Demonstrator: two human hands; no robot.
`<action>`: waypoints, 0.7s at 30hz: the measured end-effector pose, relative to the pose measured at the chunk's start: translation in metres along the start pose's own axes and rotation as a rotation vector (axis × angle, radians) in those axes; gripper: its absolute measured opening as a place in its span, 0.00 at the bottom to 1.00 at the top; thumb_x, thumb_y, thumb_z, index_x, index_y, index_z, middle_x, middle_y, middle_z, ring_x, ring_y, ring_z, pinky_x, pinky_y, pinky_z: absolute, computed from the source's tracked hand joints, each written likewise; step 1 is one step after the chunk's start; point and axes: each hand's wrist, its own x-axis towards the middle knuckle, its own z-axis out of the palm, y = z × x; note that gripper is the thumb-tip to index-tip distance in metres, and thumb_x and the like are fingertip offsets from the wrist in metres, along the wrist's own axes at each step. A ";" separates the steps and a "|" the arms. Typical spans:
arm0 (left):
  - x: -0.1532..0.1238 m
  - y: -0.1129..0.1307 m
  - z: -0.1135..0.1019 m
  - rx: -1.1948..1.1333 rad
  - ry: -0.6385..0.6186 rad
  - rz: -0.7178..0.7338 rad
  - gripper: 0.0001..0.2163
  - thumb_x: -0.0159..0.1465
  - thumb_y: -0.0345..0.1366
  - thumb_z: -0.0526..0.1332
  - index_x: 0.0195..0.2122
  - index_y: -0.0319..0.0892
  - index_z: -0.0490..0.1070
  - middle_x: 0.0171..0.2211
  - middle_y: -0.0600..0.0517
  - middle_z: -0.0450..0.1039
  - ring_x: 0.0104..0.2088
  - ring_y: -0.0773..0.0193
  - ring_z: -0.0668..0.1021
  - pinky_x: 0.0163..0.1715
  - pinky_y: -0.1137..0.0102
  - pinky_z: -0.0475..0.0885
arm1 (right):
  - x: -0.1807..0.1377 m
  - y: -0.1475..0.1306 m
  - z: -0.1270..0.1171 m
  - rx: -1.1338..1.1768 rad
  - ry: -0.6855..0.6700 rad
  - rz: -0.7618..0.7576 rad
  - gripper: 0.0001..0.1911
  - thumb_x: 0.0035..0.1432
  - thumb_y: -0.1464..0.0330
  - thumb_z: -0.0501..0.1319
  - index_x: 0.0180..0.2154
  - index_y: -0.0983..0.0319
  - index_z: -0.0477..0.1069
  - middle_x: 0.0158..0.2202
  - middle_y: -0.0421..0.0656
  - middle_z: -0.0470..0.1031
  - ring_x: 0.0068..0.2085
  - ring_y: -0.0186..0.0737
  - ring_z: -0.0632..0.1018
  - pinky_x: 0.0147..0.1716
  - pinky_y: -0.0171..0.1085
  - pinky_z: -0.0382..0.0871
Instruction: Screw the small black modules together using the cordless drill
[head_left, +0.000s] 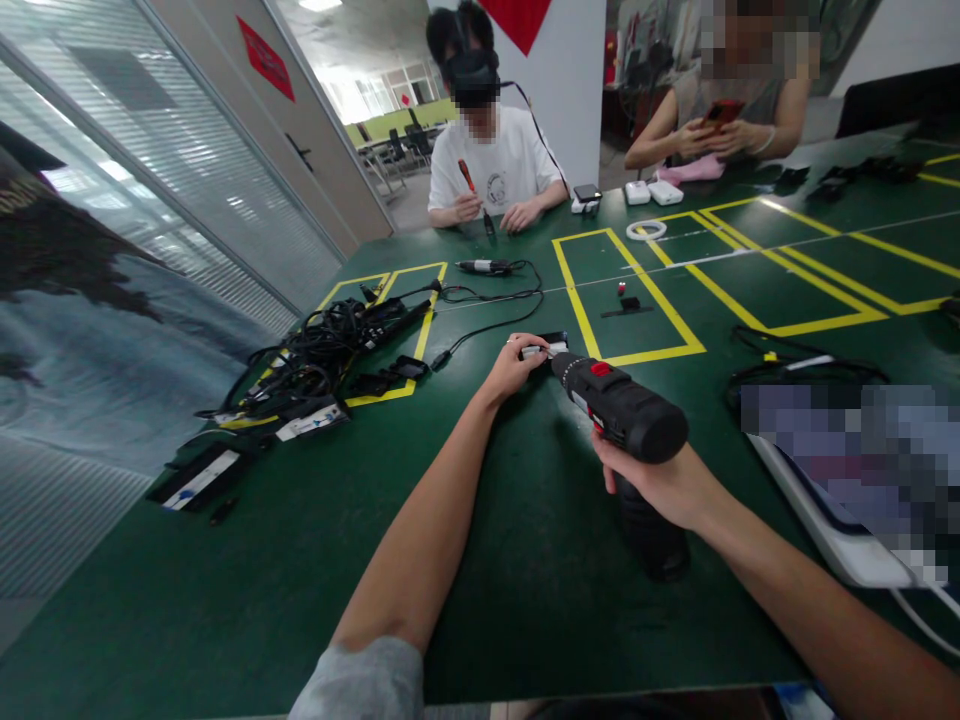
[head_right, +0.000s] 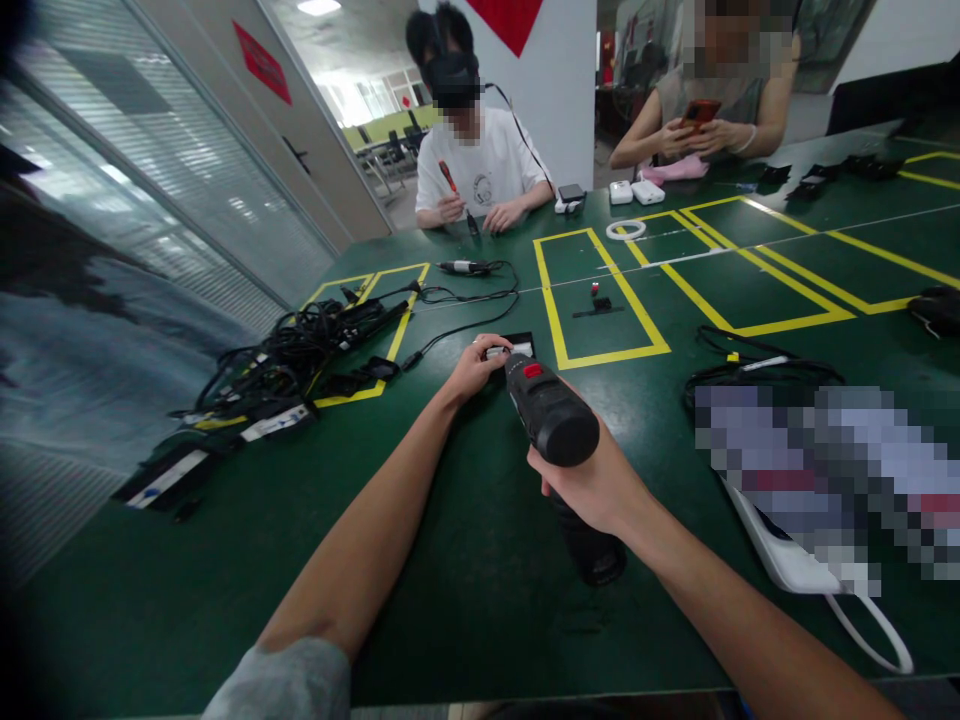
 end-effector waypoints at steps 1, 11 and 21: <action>0.000 0.000 0.000 -0.001 0.001 0.000 0.09 0.59 0.35 0.60 0.39 0.41 0.74 0.42 0.48 0.71 0.47 0.58 0.70 0.52 0.63 0.64 | 0.000 -0.001 0.000 0.005 0.006 0.004 0.17 0.52 0.67 0.60 0.46 0.60 0.67 0.23 0.36 0.72 0.24 0.40 0.76 0.27 0.39 0.71; -0.001 0.003 0.000 0.008 -0.003 -0.035 0.10 0.59 0.35 0.60 0.41 0.42 0.74 0.44 0.48 0.70 0.46 0.58 0.71 0.49 0.64 0.65 | 0.000 -0.002 -0.001 -0.004 0.017 -0.020 0.22 0.52 0.69 0.60 0.51 0.60 0.64 0.24 0.37 0.73 0.24 0.40 0.76 0.27 0.39 0.70; 0.000 0.000 0.002 -0.015 0.004 -0.026 0.10 0.58 0.34 0.60 0.40 0.41 0.74 0.43 0.48 0.69 0.47 0.59 0.70 0.52 0.63 0.64 | 0.000 0.001 0.000 -0.028 0.004 -0.007 0.12 0.53 0.67 0.59 0.42 0.61 0.68 0.22 0.37 0.71 0.24 0.39 0.76 0.28 0.39 0.70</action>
